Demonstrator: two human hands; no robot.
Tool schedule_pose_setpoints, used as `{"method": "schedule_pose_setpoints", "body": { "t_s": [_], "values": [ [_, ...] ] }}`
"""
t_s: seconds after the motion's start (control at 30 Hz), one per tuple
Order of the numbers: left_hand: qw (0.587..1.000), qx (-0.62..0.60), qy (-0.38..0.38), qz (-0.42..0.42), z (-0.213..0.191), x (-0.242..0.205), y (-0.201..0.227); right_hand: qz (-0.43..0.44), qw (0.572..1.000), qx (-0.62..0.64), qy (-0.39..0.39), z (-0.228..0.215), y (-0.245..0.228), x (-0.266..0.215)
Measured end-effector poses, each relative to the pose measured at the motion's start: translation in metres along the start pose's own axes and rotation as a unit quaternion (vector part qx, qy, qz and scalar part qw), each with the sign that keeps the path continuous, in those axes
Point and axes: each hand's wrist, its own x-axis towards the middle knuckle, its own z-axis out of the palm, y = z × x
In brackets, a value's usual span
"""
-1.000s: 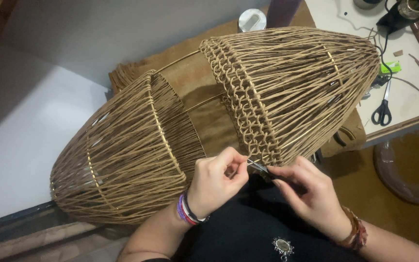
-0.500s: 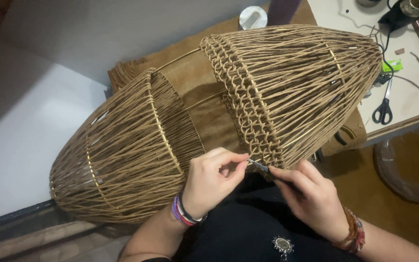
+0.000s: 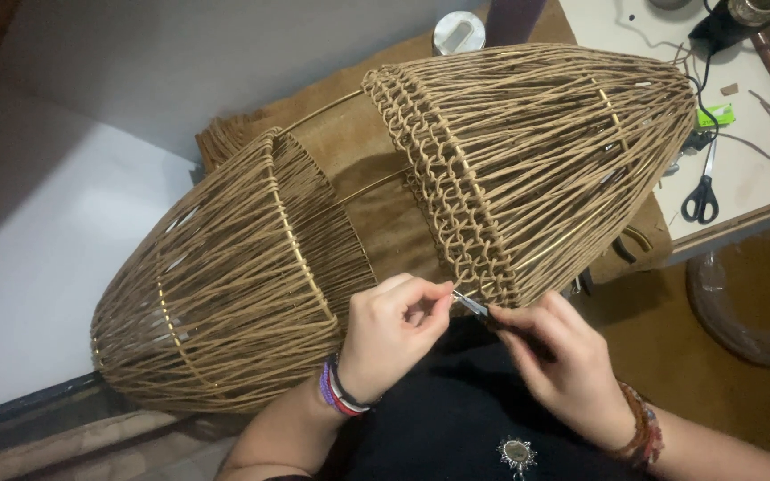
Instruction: Weaving and assembling a wicker basket using twine, scissors, and a glue gun.
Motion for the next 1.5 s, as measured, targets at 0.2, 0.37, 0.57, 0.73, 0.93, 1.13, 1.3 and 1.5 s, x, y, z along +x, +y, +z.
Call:
{"method": "schedule_pose_setpoints", "body": {
  "t_s": [0.2,0.37,0.57,0.73,0.93,1.13,1.3,1.5],
  "values": [
    [0.999,0.014,0.014,0.044,0.000,0.000,0.003,-0.125,0.972,-0.198,0.029,0.009,0.017,-0.016],
    [0.999,0.008,0.015,0.040,0.000,0.000,0.004,-0.203,0.953,-0.226,0.017,0.004,0.012,-0.011],
    [0.999,0.014,0.010,0.042,0.000,-0.002,0.002,0.017,0.999,0.050,-0.011,-0.002,0.004,0.003],
    [0.997,0.026,0.021,0.067,0.000,0.001,0.005,-0.233,0.945,-0.229,0.015,0.000,0.011,-0.005],
    [0.998,0.024,0.024,0.055,0.001,0.000,0.003,-0.028,0.999,-0.032,-0.012,0.002,0.014,0.000],
    [0.997,0.033,0.027,0.070,0.000,0.001,0.005,-0.023,0.999,0.032,-0.007,0.000,0.009,0.000],
    [0.996,0.046,0.025,0.072,0.000,0.000,0.004,-0.144,0.972,-0.186,0.014,0.002,0.008,-0.005],
    [0.995,0.060,0.039,0.077,0.000,0.002,0.004,-0.046,0.999,-0.018,-0.017,-0.007,0.008,0.004]
  ]
}}
